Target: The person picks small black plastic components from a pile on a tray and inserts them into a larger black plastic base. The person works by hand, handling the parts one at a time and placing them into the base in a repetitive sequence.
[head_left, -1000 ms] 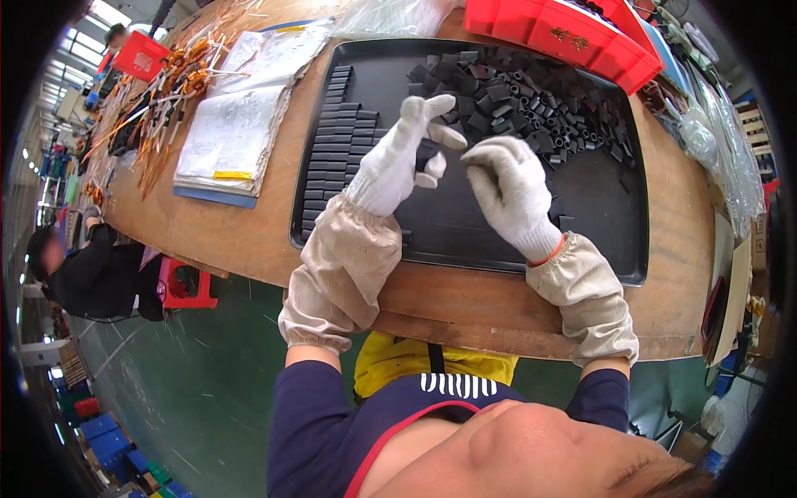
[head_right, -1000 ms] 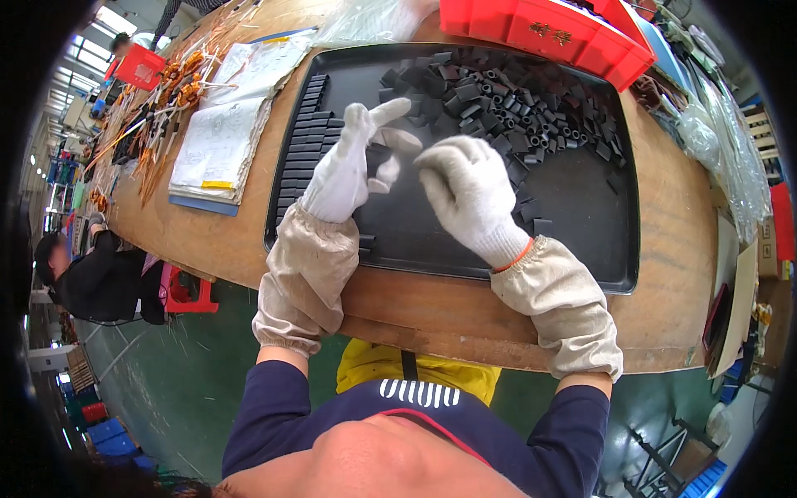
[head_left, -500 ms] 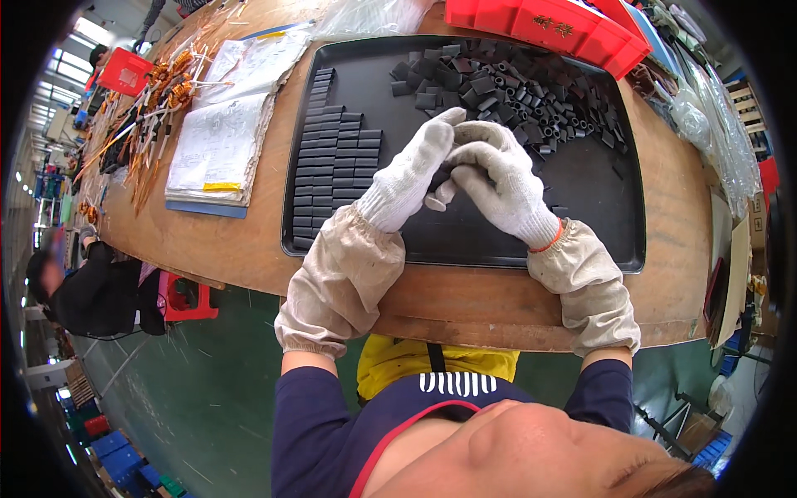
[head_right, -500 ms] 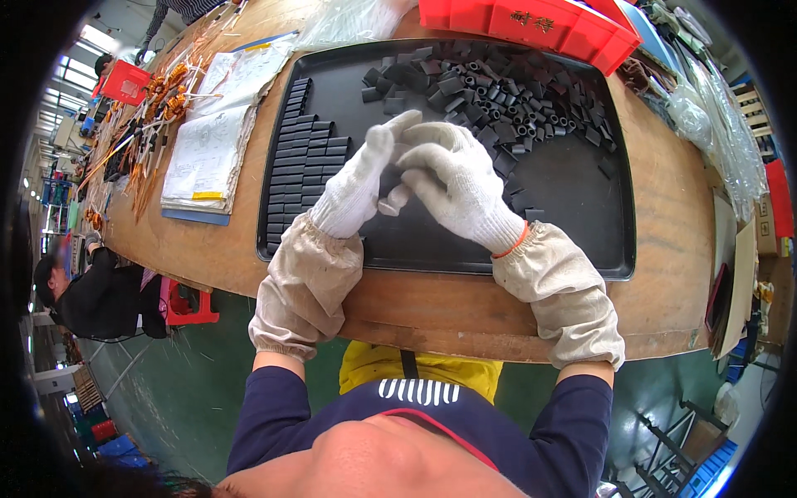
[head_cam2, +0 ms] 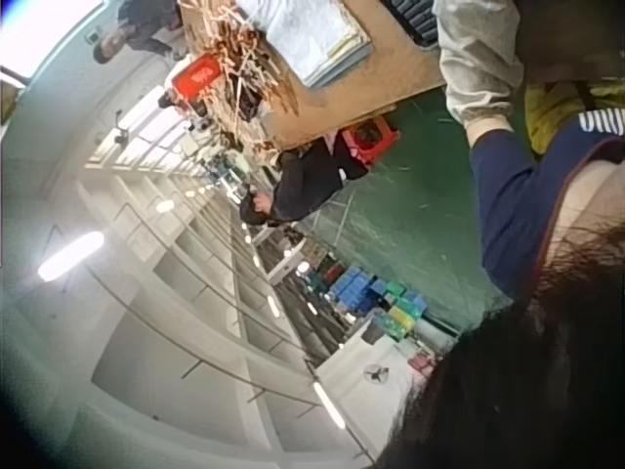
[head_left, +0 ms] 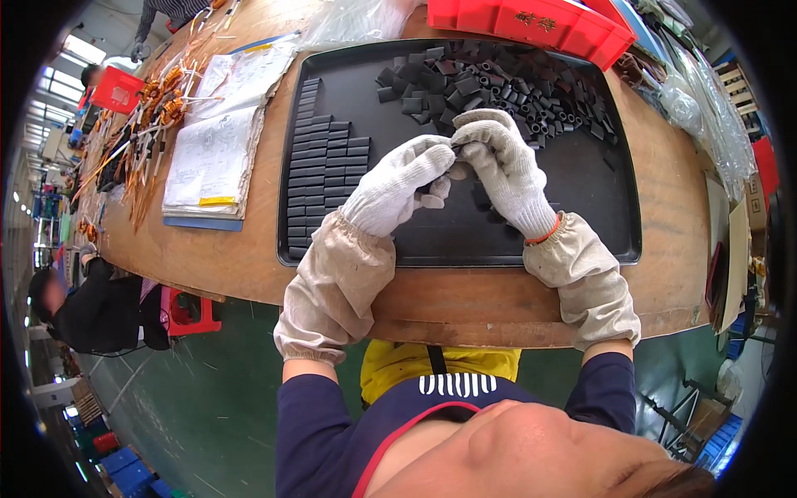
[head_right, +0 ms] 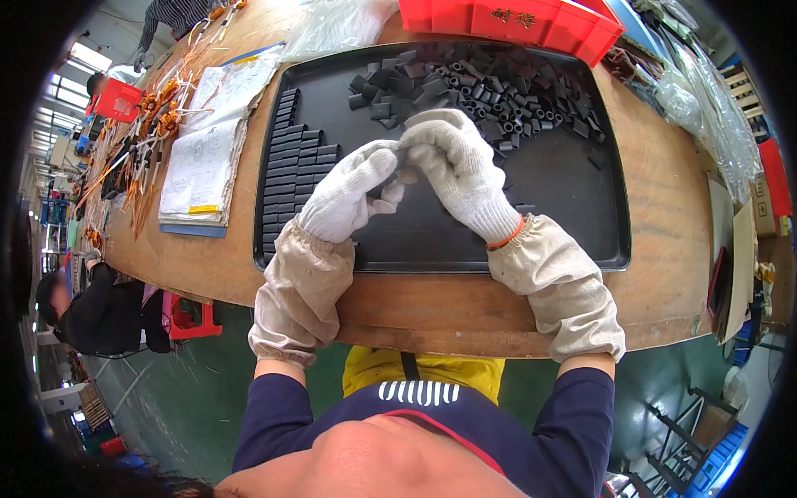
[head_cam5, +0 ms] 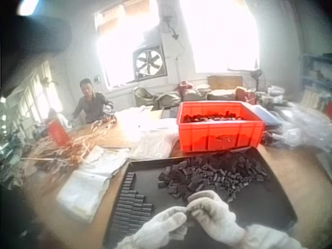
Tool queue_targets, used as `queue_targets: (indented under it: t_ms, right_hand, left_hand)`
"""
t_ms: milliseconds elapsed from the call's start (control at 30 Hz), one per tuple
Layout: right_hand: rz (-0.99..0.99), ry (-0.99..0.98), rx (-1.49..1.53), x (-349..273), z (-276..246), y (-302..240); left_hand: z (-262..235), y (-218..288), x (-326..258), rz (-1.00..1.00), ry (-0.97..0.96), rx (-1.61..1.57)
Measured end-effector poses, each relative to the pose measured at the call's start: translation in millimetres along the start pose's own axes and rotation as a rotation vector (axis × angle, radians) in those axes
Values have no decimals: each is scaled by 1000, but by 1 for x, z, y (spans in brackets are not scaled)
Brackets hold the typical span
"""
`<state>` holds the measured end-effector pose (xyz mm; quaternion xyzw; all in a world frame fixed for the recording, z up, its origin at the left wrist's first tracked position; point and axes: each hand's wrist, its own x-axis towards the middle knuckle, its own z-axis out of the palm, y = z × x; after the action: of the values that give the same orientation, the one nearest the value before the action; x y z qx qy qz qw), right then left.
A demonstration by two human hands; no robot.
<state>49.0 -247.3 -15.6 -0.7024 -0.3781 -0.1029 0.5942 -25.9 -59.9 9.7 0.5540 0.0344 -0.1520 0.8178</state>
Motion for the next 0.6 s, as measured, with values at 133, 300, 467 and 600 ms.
queue_targets:
  t_ms: [133,300,467,600]
  right_hand:
    - [-28,-47,-19,2,0,1]
    - [-5,47,-67,6,-1,-4]
    - [-140,138,-636,22,-62,30]
    - [106,174,-876,5,-113,47]
  left_hand:
    - [-8,-4,4,42,-39,24]
    - [-9,-4,8,65,74,-14]
    - [-12,-3,9,112,175,-49]
    - [-7,-2,9,111,183,-9]
